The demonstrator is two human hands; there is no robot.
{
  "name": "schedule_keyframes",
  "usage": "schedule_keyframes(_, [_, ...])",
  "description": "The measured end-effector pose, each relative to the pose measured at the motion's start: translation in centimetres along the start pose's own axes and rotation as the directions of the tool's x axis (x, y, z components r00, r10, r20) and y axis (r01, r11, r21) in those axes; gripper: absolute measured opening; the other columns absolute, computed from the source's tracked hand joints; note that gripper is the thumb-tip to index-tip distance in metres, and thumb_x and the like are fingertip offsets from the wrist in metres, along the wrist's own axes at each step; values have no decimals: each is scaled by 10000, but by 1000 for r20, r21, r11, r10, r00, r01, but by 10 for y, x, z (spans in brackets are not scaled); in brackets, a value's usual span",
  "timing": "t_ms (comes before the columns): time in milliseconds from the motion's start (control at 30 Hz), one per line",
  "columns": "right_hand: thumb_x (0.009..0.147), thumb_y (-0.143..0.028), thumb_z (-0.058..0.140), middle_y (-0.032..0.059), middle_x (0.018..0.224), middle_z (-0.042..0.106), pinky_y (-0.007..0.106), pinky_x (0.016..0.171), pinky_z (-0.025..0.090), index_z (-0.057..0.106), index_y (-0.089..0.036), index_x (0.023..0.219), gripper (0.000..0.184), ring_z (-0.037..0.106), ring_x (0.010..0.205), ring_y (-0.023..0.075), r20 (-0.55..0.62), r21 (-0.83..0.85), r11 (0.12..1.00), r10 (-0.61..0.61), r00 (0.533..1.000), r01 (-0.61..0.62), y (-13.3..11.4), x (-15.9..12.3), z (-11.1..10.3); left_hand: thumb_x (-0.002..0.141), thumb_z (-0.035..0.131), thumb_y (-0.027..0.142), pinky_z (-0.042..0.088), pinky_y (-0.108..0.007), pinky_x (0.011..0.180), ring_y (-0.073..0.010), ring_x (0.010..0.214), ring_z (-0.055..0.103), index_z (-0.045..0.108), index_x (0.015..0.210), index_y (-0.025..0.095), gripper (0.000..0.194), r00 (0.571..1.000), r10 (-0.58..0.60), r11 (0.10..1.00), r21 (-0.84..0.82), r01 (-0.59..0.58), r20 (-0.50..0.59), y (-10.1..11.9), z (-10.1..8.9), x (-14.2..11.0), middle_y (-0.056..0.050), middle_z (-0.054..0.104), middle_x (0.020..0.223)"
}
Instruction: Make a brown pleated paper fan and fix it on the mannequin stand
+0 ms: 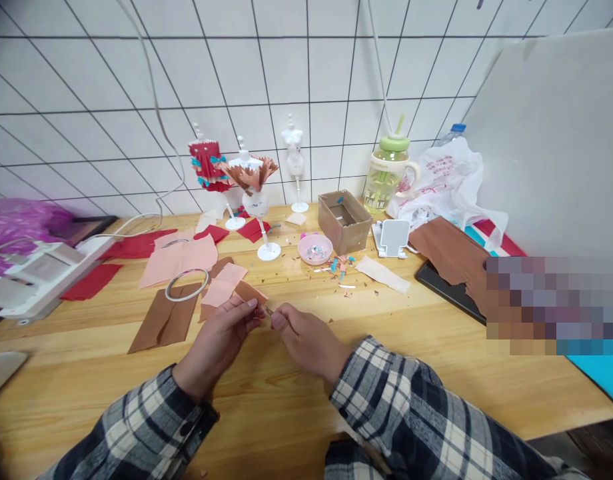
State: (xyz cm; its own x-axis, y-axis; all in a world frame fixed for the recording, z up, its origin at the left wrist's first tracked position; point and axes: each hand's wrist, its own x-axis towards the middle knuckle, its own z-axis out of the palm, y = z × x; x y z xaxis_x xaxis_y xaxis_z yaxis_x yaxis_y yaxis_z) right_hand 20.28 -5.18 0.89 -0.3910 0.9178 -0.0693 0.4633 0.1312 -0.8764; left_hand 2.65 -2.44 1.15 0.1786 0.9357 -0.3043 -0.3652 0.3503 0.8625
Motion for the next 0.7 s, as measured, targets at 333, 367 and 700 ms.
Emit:
schedule_keyframes(333, [996,-573,230,-32,667,477,263,626,369,511,-203,858,485,471,637,127,4,102,995,-5,1000,5,10,4,-3,709,780,255,445,-250,704,-132,704,577,696,804,151,164,996,-12,990,144,-1,92,1,1,-1,-15,673,729])
schedule_keyframes(367, [994,-573,239,-32,668,479,261,622,369,512,-202,849,482,472,636,126,10,107,994,-5,1000,4,10,5,-3,710,778,254,444,-253,706,-135,707,577,695,808,151,164,995,-13,988,156,-2,95,1,1,0,-17,674,735])
schedule_keyframes(700, [995,-534,272,-35,646,457,257,602,362,498,-200,816,442,447,615,123,40,127,992,15,999,-20,9,4,-5,720,767,258,439,-258,704,-137,713,576,699,799,152,149,994,-18,986,165,0,110,1,-2,0,-15,663,736])
